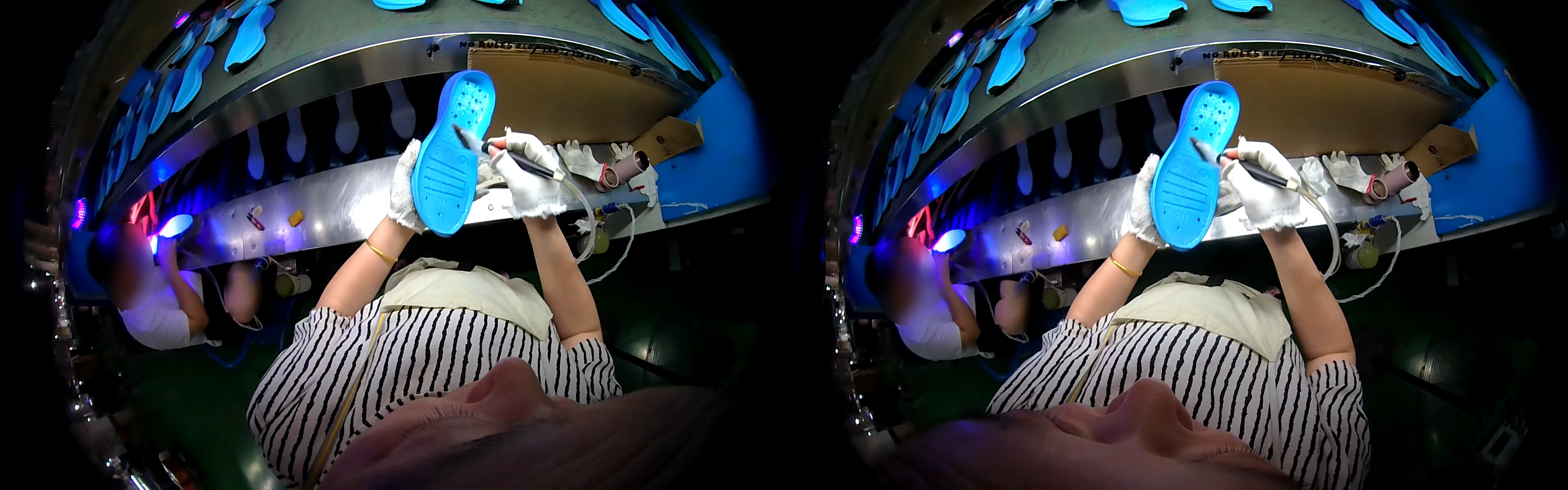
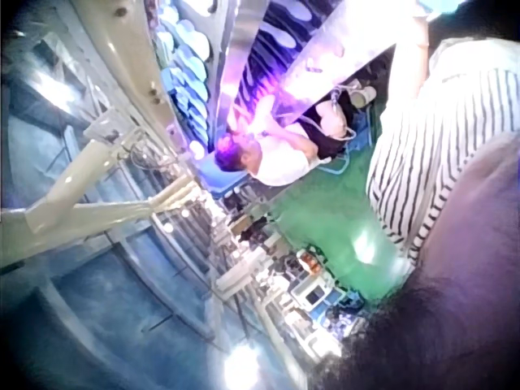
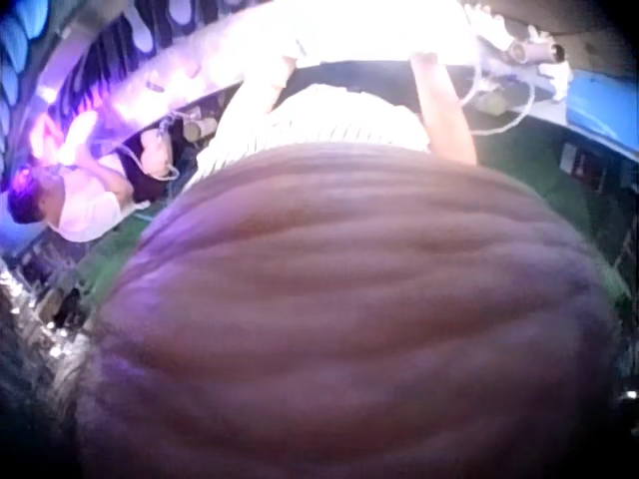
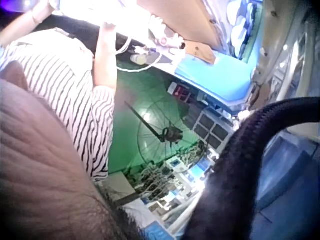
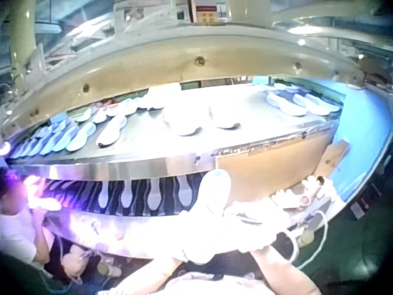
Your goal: The person, wearing white gloves, applies a liquid from a container using a small brush to the underside of a blue shoe sole held in their left hand. They repeatedly coat the edges and surface of the sole before placing it back onto a moving conveyor belt and picking up another blue sole to repeat the process.
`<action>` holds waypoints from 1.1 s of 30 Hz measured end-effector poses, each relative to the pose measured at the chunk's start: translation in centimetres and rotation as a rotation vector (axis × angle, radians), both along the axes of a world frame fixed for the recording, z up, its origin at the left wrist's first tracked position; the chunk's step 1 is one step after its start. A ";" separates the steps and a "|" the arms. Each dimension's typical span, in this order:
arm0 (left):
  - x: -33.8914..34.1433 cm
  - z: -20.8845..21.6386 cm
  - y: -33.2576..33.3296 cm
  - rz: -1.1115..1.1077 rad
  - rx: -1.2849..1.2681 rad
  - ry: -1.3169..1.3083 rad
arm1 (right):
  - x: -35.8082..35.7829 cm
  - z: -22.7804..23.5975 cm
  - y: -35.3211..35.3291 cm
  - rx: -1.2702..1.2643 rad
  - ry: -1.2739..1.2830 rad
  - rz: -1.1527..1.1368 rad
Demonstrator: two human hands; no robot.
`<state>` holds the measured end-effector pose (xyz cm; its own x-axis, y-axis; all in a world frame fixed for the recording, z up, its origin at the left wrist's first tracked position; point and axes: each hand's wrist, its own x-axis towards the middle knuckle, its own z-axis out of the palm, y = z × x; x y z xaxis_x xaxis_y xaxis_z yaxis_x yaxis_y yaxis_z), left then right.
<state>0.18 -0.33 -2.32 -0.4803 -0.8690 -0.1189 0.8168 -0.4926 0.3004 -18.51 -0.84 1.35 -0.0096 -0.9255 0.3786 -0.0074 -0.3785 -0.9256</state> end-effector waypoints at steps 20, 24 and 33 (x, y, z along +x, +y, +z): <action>0.3 -2.1 1.6 -0.087 -0.118 0.024 | -2.2 1.4 0.1 0.010 -0.218 -0.009; 0.2 -1.8 1.7 -0.127 -0.174 0.053 | -2.3 2.0 -1.2 0.044 -0.793 0.272; -0.3 -4.3 2.2 -0.289 -0.007 0.382 | 1.9 2.3 -3.8 0.132 -1.014 0.696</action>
